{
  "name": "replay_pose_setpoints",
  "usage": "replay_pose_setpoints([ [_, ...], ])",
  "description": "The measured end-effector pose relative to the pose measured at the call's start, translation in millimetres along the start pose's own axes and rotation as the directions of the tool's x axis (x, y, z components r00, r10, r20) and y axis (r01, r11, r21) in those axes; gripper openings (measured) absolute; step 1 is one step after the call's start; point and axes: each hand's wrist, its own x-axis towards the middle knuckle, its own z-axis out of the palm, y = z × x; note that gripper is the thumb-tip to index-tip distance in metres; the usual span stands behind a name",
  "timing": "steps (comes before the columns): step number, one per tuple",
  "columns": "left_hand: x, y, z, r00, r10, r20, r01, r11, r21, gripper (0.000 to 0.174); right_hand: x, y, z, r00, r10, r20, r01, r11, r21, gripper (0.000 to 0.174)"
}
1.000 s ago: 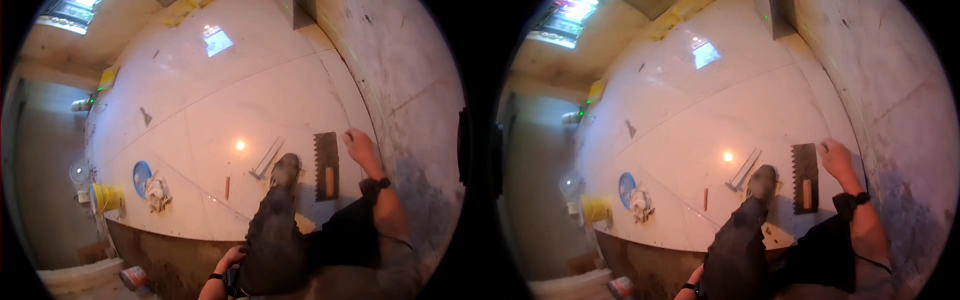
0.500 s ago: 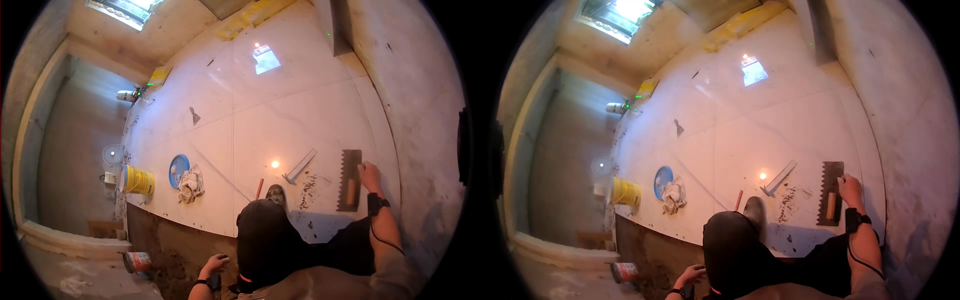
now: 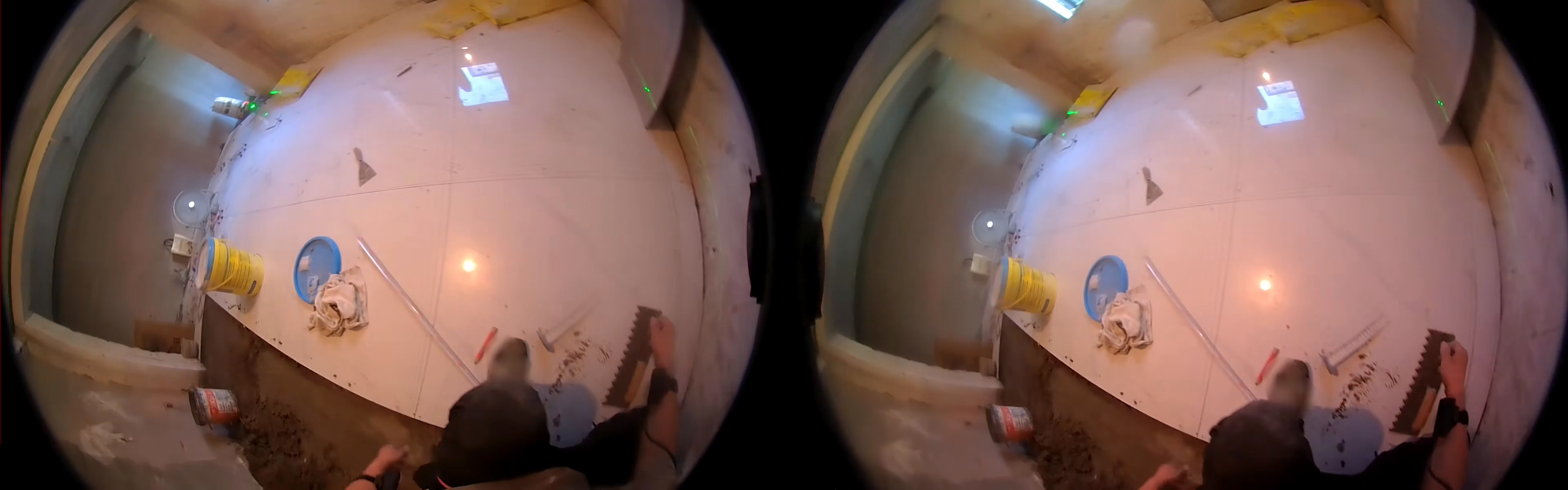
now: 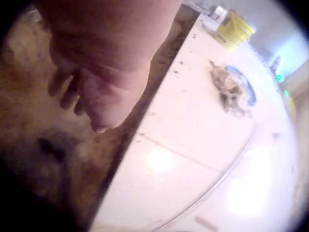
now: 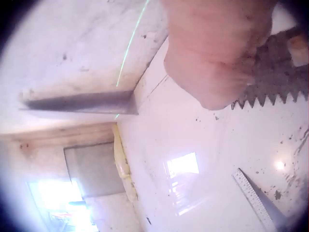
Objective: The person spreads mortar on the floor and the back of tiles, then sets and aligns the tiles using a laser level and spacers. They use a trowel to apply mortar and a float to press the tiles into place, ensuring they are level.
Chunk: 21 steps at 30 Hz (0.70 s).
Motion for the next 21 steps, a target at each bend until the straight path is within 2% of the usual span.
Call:
replay_pose_setpoints([
  [1,6.4,11.2,-34.4,0.91,0.16,-0.383,-0.172,0.985,0.004,0.057,4.5,-12.9,10.0,0.997,0.068,0.029,-0.069,0.996,0.048,0.025],
  [2,31.5,24.3,-84.9,0.897,0.04,-0.441,-0.111,0.984,-0.136,0.054,19.6,-3.6,16.0,0.999,-0.04,0.026,0.041,0.999,-0.027,0.025],
  [3,35.5,57.6,-148.7,0.908,0.031,-0.417,-0.075,0.993,-0.091,0.052,41.7,12.5,13.6,0.989,-0.148,0.029,0.15,0.983,-0.106,0.025],
  [4,75.5,64.8,-184.2,0.801,-0.032,-0.598,-0.068,0.987,-0.145,0.049,63.6,27.1,18.1,0.985,-0.168,0.029,0.17,0.976,-0.139,0.025],
  [5,76.8,98.0,-235.9,0.703,-0.067,-0.708,-0.148,0.96,-0.238,0.05,79.1,23.7,22.0,0.982,-0.188,0.029,0.19,0.967,-0.172,0.026],
  [6,90.8,119.3,-282.0,0.618,-0.053,-0.785,-0.211,0.95,-0.23,0.051,83.9,-2.4,12.0,0.993,-0.12,0.013,0.12,0.98,-0.161,0.026],
  [7,103.1,138.7,-325.8,0.528,0.025,-0.849,-0.214,0.971,-0.105,0.051,87.3,-27.4,2.8,0.999,-0.046,-0.002,0.045,0.987,-0.153,0.026],
  [8,131.9,144.9,-366.3,0.472,0.056,-0.88,-0.299,0.949,-0.1,0.046,89.2,-45.3,-1.5,1.0,-0.024,0.017,0.027,0.985,-0.172,0.027],
  [9,135.1,169.0,-399.2,0.405,-0.051,-0.913,-0.174,0.976,-0.132,0.044,91.4,-60.1,-4.7,1.0,-0.001,0.03,0.006,0.982,-0.188,0.027],
  [11,139.0,194.3,-455.6,0.224,0.06,-0.973,-0.302,0.953,-0.01,0.043,97.3,-72.2,-4.6,0.999,-0.003,0.034,0.012,0.962,-0.273,0.027],
  [13,172.6,189.3,-496.7,0.264,0.087,-0.961,-0.232,0.972,0.024,0.052,100.8,-63.5,-11.5,0.998,-0.054,0.036,0.064,0.906,-0.418,0.025],
  [16,222.4,173.0,-527.9,0.353,-0.002,-0.936,-0.127,0.991,-0.05,0.062,88.7,-61.1,-12.3,0.997,-0.065,0.051,0.082,0.857,-0.508,0.022],
  [19,259.7,154.2,-540.7,0.531,-0.105,-0.841,0.009,0.993,-0.119,0.068,70.3,-71.7,-6.0,0.996,0.023,0.09,0.032,0.823,-0.567,0.02],
  [21,246.9,162.0,-542.6,0.54,-0.125,-0.832,0.082,0.992,-0.097,0.065,61.3,-91.5,3.1,0.988,0.068,0.14,0.032,0.793,-0.608,0.019],
])
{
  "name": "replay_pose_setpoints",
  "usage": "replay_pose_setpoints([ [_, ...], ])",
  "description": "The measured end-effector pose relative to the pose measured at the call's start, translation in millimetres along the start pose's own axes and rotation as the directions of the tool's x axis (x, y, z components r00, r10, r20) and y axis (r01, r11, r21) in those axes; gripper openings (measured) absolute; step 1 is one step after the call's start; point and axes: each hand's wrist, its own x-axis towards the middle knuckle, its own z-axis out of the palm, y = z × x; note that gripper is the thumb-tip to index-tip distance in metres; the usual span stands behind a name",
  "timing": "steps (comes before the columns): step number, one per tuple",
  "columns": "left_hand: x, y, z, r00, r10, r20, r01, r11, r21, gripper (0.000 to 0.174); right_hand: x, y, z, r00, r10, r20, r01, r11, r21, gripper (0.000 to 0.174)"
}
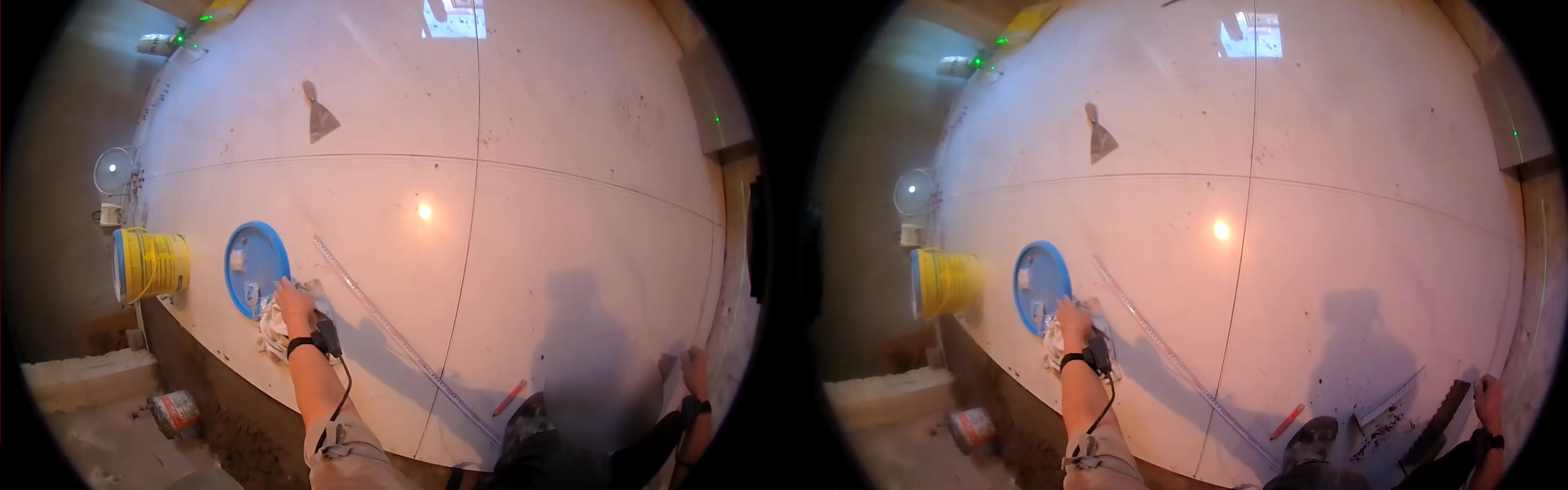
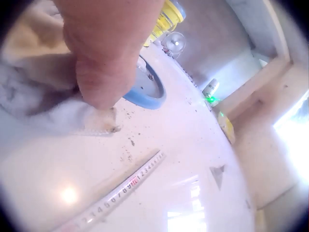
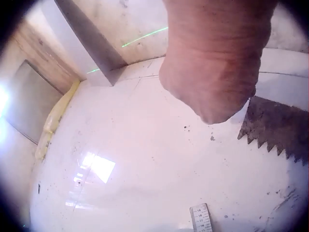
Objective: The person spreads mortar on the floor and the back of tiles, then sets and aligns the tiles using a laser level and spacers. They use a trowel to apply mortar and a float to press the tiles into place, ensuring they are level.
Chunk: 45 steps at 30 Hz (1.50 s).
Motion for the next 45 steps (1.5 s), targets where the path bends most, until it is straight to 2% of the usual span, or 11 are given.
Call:
replay_pose_setpoints([
  [7,-64.2,40.0,-30.3,0.995,-0.08,0.055,0.087,0.989,-0.122,0.04,15.6,-11.4,18.1,0.982,-0.188,-0.012,0.187,0.981,-0.046,0.022],
  [9,-127.6,49.4,-20.1,0.983,0.136,-0.12,-0.145,0.987,-0.072,0.027,18.3,-15.8,26.0,0.971,-0.239,-0.008,0.238,0.968,-0.083,0.021],
  [19,-352.0,86.9,6.3,0.902,0.431,0.015,-0.395,0.84,-0.372,0.02,-17.1,-55.1,44.4,0.99,-0.129,0.065,0.121,0.985,0.12,0.02],
  [22,-363.5,86.0,-2.0,0.966,0.222,0.131,-0.168,0.928,-0.333,0.024,-26.2,-21.4,52.0,0.954,-0.285,-0.091,0.298,0.937,0.183,0.02],
  [23,-358.6,77.8,6.4,0.976,0.205,0.076,-0.165,0.918,-0.36,0.029,-30.6,-13.2,49.9,0.982,-0.185,-0.043,0.19,0.964,0.187,0.02],
  [26,-342.3,69.7,12.5,0.933,0.353,-0.069,-0.356,0.881,-0.313,0.031,-53.9,-12.2,34.0,0.996,-0.085,-0.033,0.091,0.918,0.387,0.022],
  [31,-351.5,102.5,14.8,0.867,0.492,-0.076,-0.486,0.804,-0.344,0.034,-94.5,39.8,22.4,1.0,-0.021,0.002,0.017,0.865,0.502,0.021],
  [34,-354.1,107.8,24.3,0.869,0.492,-0.058,-0.487,0.827,-0.28,0.031,-123.4,52.8,13.6,0.982,0.159,0.101,-0.188,0.819,0.542,0.024],
  [36,-352.8,105.8,33.0,0.881,0.467,-0.074,-0.463,0.82,-0.336,0.026,-138.6,77.8,22.0,0.98,0.155,0.127,-0.197,0.862,0.468,0.029],
  [37,-350.3,113.5,34.0,0.858,0.499,-0.122,-0.511,0.806,-0.301,0.024,-145.8,89.2,33.3,0.998,0.052,-0.037,-0.033,0.919,0.394,0.034],
  [45,-284.8,100.1,131.6,0.987,0.157,-0.039,-0.158,0.987,-0.029,0.024,-163.2,143.6,64.9,0.999,0.025,-0.02,-0.006,0.77,0.639,0.027],
])
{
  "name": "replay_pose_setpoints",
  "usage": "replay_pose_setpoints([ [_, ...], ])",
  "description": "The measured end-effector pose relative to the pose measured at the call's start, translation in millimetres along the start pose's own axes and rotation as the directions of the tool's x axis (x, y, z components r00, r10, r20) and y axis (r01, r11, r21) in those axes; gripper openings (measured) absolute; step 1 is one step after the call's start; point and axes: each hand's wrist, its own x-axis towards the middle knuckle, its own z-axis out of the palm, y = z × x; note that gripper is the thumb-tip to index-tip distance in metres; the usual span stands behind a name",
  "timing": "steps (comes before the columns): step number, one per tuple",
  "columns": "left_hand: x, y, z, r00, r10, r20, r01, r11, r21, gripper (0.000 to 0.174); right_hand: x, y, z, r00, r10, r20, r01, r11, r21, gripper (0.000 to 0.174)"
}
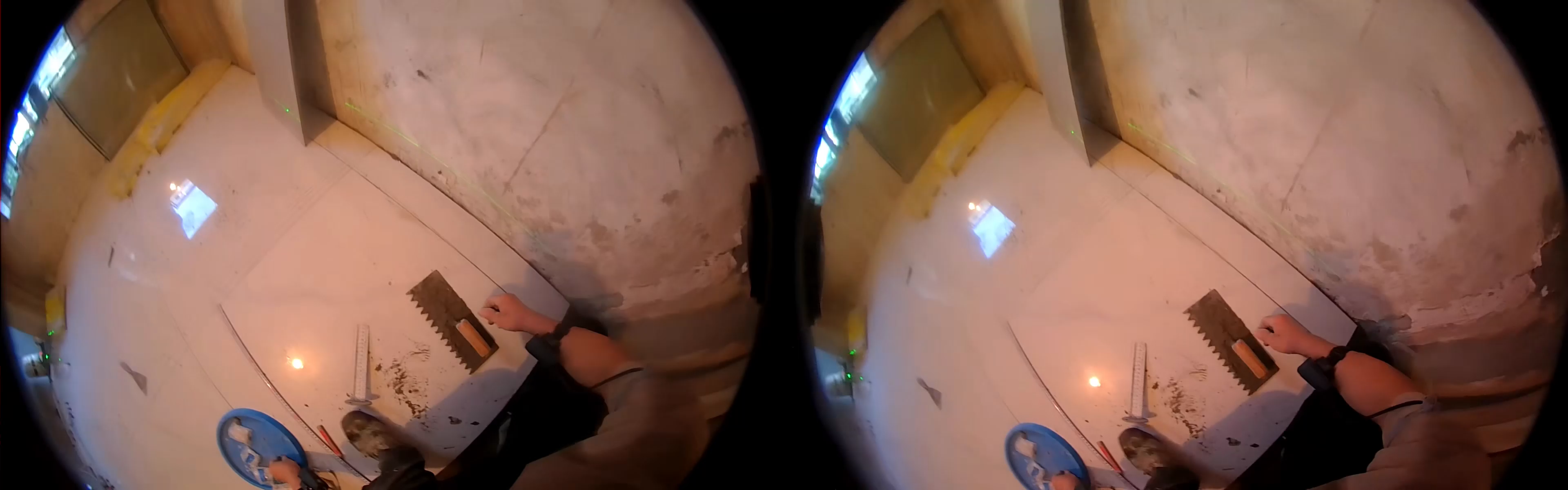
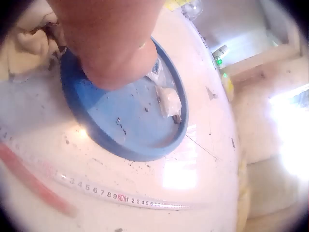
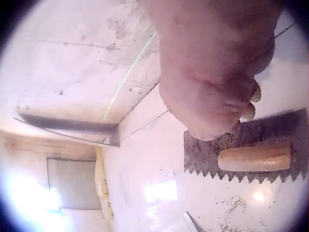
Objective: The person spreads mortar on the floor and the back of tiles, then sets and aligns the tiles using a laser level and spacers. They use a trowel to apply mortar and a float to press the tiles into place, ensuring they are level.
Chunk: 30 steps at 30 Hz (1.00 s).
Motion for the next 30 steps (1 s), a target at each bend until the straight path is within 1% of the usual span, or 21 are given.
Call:
replay_pose_setpoints([
  [1,3.1,-3.6,10.7,0.997,-0.052,-0.058,0.046,0.993,-0.112,0.014,-0.8,3.6,-4.7,1.0,0.007,-0.014,-0.007,1.0,0.008,0.027],
  [2,-0.7,0.4,10.5,0.996,-0.069,-0.054,0.063,0.991,-0.119,0.015,-1.6,8.6,-7.7,1.0,0.014,-0.023,-0.014,1.0,0.011,0.027],
  [5,-7.2,16.7,2.1,0.998,-0.056,-0.007,0.056,0.996,-0.075,0.018,2.0,17.3,-10.7,0.999,0.002,-0.038,-0.002,1.0,-0.018,0.029],
  [7,-8.8,23.4,-3.1,0.999,-0.028,0.019,0.029,0.999,-0.042,0.02,3.8,17.5,-10.9,0.999,-0.008,-0.044,0.005,0.997,-0.08,0.029],
  [9,-8.9,30.9,-10.8,0.999,0.017,0.039,-0.017,1.0,-0.009,0.023,-0.6,17.1,-7.1,0.999,-0.006,-0.046,-0.001,0.987,-0.16,0.028],
  [12,-10.7,37.9,-31.3,0.993,0.09,0.075,-0.092,0.996,0.019,0.026,-0.7,2.7,-1.5,0.994,-0.087,-0.064,0.074,0.98,-0.185,0.029],
  [14,-13.4,36.2,-50.5,0.983,0.153,0.099,-0.156,0.987,0.029,0.028,-2.2,-23.7,-5.8,0.998,-0.065,-0.004,0.063,0.975,-0.211,0.029],
  [15,-16.1,34.0,-65.6,0.971,0.212,0.115,-0.216,0.976,0.028,0.029,-2.9,-39.4,-8.9,0.998,-0.051,0.023,0.055,0.974,-0.222,0.028],
  [16,-21.4,32.9,-81.3,0.951,0.283,0.127,-0.288,0.957,0.022,0.03,-4.7,-54.9,-14.1,0.993,-0.093,0.068,0.105,0.975,-0.197,0.029],
  [17,-24.0,30.9,-101.0,0.917,0.38,0.12,-0.38,0.925,-0.022,0.032,-8.1,-69.7,-24.2,0.987,-0.119,0.106,0.136,0.976,-0.171,0.029],
  [18,-26.8,36.9,-123.6,0.875,0.472,0.104,-0.458,0.879,-0.132,0.033,-12.0,-77.4,-35.1,0.983,-0.124,0.138,0.144,0.979,-0.143,0.029],
  [19,-37.2,56.9,-149.5,0.836,0.538,0.106,-0.487,0.817,-0.308,0.034,-11.2,-80.0,-48.1,0.959,-0.218,0.18,0.238,0.966,-0.101,0.03],
  [20,-68.3,104.9,-177.0,0.843,0.531,0.083,-0.283,0.57,-0.772,0.028,-8.9,-91.7,-66.8,0.944,-0.224,0.243,0.258,0.959,-0.119,0.026],
  [21,-86.0,150.5,-201.4,0.793,0.574,0.204,-0.197,0.559,-0.806,0.027,-5.0,-97.2,-80.4,0.943,-0.208,0.259,0.252,0.956,-0.152,0.026],
  [23,-127.4,245.6,-233.1,0.672,0.623,0.4,-0.007,0.546,-0.838,0.026,14.8,-95.1,-90.1,0.954,-0.089,0.287,0.109,0.993,-0.053,0.029],
  [24,-164.5,298.8,-238.9,0.555,0.731,0.397,0.031,0.458,-0.888,0.012,18.6,-95.1,-86.1,0.953,-0.204,0.223,0.195,0.979,0.064,0.031],
  [25,-184.7,333.2,-232.2,0.33,0.863,0.382,-0.082,0.429,-0.9,0.008,22.9,-95.3,-80.9,0.936,-0.321,0.142,0.297,0.94,0.171,0.034],
  [26,-217.6,367.9,-229.0,0.176,0.888,0.424,-0.049,0.438,-0.898,0.007,17.5,-106.7,-74.9,0.963,-0.226,0.149,0.174,0.938,0.299,0.036],
  [27,-268.7,400.7,-236.7,0.111,0.866,0.487,0.082,0.48,-0.873,0.007,6.9,-116.8,-66.1,0.978,-0.13,0.165,0.049,0.904,0.424,0.039],
  [29,-333.7,436.4,-224.8,-0.175,0.845,0.506,0.055,0.522,-0.851,0.004,-6.5,-101.5,-40.2,0.985,-0.11,0.131,0.03,0.863,0.504,0.038],
  [30,-357.2,442.2,-215.3,-0.27,0.806,0.527,0.022,0.552,-0.833,0.006,-22.2,-96.5,-35.1,0.99,-0.052,0.135,-0.044,0.779,0.625,0.036],
])
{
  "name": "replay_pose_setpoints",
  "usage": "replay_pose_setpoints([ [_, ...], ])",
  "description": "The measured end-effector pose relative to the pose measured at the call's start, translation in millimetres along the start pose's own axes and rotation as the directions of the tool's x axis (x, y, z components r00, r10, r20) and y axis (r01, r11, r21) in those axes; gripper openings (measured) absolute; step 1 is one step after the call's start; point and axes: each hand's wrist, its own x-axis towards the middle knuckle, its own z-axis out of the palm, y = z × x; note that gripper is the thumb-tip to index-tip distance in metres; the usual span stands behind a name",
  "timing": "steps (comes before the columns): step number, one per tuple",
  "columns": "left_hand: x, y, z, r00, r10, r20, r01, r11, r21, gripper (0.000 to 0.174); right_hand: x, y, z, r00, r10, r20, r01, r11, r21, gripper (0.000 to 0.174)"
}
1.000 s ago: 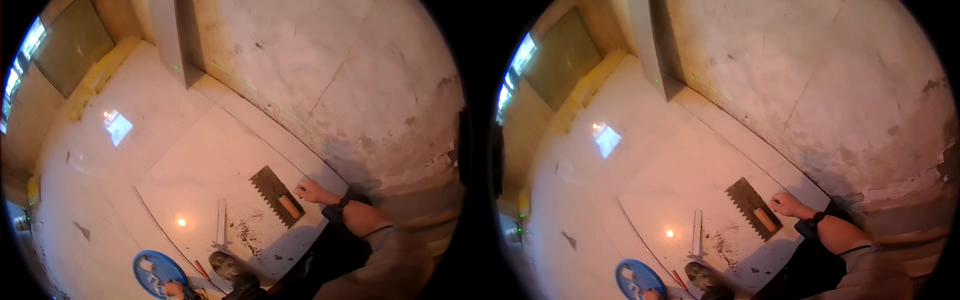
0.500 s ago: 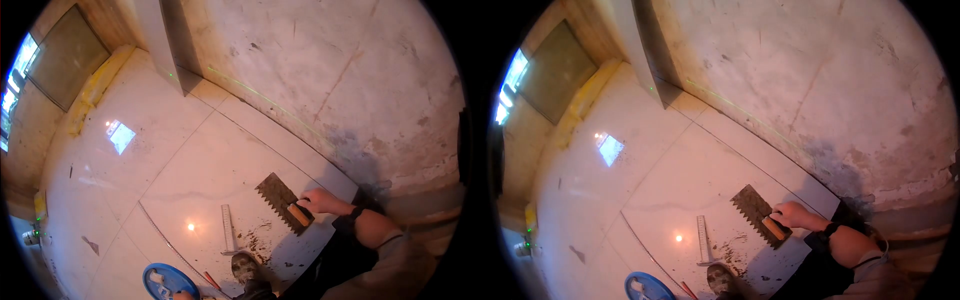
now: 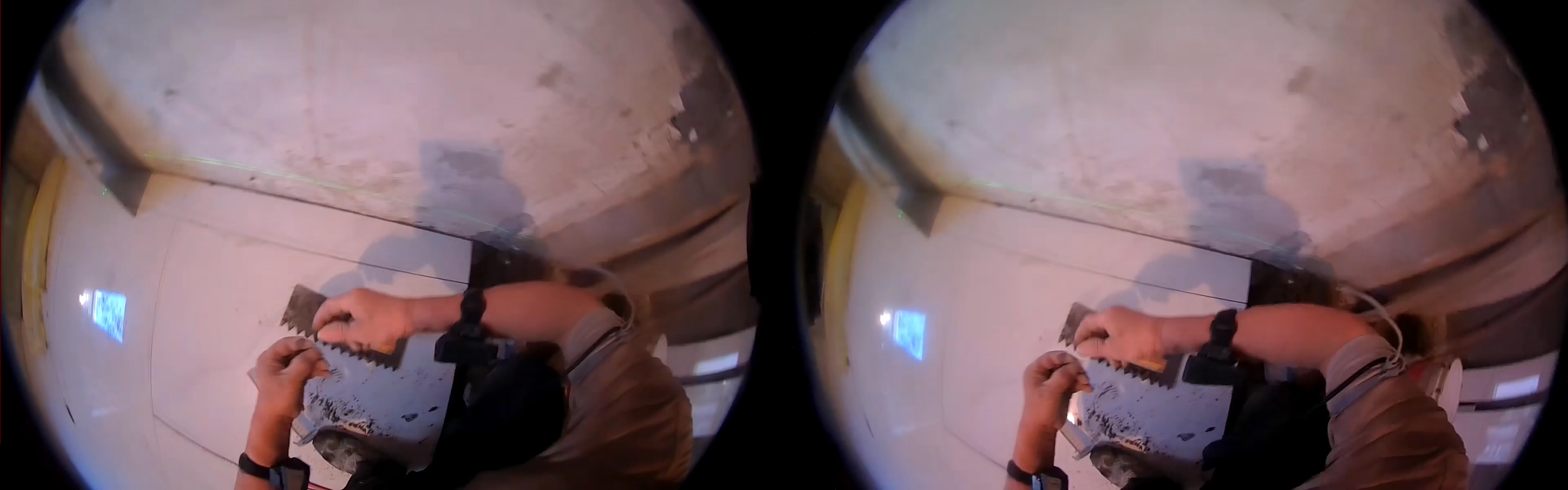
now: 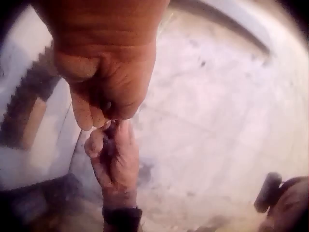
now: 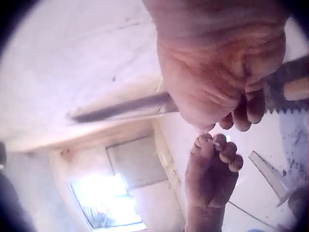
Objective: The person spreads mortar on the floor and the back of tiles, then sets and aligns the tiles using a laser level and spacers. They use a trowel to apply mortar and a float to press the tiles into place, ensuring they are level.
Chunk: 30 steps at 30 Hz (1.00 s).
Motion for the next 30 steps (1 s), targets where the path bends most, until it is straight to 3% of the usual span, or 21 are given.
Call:
replay_pose_setpoints([
  [2,23.5,-9.1,33.8,0.986,-0.088,0.142,0.085,0.996,0.026,0.01,-23.4,28.5,-4.5,0.993,0.032,-0.115,-0.019,0.994,0.108,0.028],
  [5,45.7,-32.4,70.0,0.968,-0.195,0.157,0.195,0.981,0.02,0.008,-55.5,78.2,-19.1,0.973,0.027,-0.228,0.027,0.972,0.231,0.024],
  [9,64.4,-76.0,91.3,0.91,-0.339,0.24,0.326,0.941,0.093,0.006,-83.0,129.3,-30.2,0.963,0.128,-0.239,-0.039,0.938,0.344,0.022],
  [10,70.0,-87.9,92.1,0.9,-0.355,0.255,0.33,0.934,0.135,0.015,-87.3,141.1,-34.8,0.956,0.155,-0.249,-0.06,0.934,0.351,0.021],
  [13,75.6,-98.8,92.6,0.953,-0.255,0.162,0.175,0.904,0.391,0.024,-102.7,186.8,-60.3,0.832,0.006,-0.554,-0.079,0.991,-0.107,0.015],
  [15,75.4,-83.4,87.1,0.982,-0.164,0.096,0.108,0.897,0.428,0.029,-108.0,232.2,-84.6,0.538,-0.221,-0.814,-0.096,0.943,-0.32,0.013],
  [17,78.9,-83.6,53.4,0.999,-0.037,0.02,0.024,0.894,0.447,0.026,-114.4,265.5,-104.2,0.412,-0.253,-0.875,-0.183,0.918,-0.352,0.014],
  [18,78.0,-74.3,41.9,0.997,-0.042,-0.071,0.07,0.884,0.462,0.025,-113.2,274.8,-108.8,0.348,-0.27,-0.898,-0.227,0.905,-0.36,0.015],
  [22,74.7,-59.1,-10.6,0.932,0.065,-0.358,0.105,0.894,0.436,0.021,-100.6,287.6,-102.5,0.265,-0.119,-0.957,-0.399,0.89,-0.222,0.018],
  [24,70.9,-60.1,-36.0,0.902,0.041,-0.43,0.163,0.889,0.428,0.024,-94.5,284.0,-99.0,0.208,-0.062,-0.976,-0.397,0.907,-0.142,0.019],
  [30,46.0,-83.2,-77.0,0.854,0.021,-0.519,0.191,0.916,0.352,0.026,-79.9,282.7,-104.0,0.18,0.019,-0.983,-0.441,0.895,-0.064,0.02],
])
